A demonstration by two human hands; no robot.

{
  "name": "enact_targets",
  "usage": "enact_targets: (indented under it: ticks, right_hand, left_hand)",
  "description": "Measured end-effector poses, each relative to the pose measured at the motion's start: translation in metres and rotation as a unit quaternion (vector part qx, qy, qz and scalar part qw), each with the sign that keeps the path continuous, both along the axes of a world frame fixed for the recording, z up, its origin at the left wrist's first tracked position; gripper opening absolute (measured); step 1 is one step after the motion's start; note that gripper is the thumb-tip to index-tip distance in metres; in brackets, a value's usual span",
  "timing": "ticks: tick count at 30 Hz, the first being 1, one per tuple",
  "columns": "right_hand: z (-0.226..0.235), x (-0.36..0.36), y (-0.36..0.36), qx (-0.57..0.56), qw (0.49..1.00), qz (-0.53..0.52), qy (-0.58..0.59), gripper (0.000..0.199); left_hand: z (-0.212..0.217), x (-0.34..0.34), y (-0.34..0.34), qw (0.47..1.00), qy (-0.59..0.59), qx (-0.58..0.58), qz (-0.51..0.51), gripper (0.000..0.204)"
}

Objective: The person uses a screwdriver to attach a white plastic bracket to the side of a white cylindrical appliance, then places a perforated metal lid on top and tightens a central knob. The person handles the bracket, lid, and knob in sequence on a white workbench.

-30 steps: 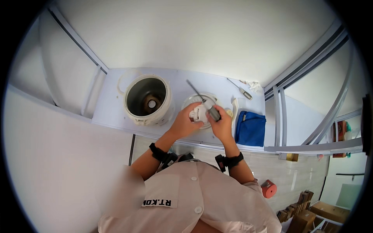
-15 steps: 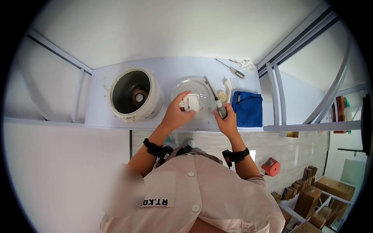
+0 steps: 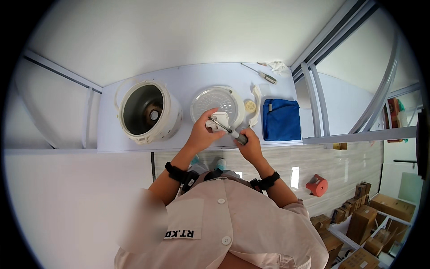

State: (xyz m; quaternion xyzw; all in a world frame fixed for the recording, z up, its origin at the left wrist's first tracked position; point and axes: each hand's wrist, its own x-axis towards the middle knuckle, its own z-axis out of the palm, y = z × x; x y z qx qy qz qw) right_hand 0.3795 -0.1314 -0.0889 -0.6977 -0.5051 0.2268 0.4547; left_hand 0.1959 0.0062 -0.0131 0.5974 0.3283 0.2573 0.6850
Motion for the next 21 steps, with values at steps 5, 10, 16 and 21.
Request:
enact_targets:
  ticks: [5, 10, 16, 21]
  right_hand:
    - [0.001, -0.001, 0.004, -0.010, 1.000, -0.001, -0.020, 0.030]
    - [-0.004, 0.004, 0.008, -0.016, 0.999, 0.005, -0.048, 0.028]
    - [-0.010, 0.005, 0.009, -0.026, 0.998, 0.009, -0.061, 0.027]
    - [-0.005, 0.002, 0.010, -0.054, 0.997, 0.002, -0.060, 0.028]
  left_hand:
    - [-0.012, -0.005, 0.002, 1.000, 0.017, 0.012, 0.004, 0.081]
    - [-0.006, -0.009, 0.001, 1.000, 0.028, 0.001, 0.009, 0.080]
    - [-0.008, -0.011, 0.001, 0.999, 0.040, 0.004, 0.016, 0.080]
    - [-0.008, -0.011, 0.001, 0.999, 0.045, 0.011, 0.022, 0.078]
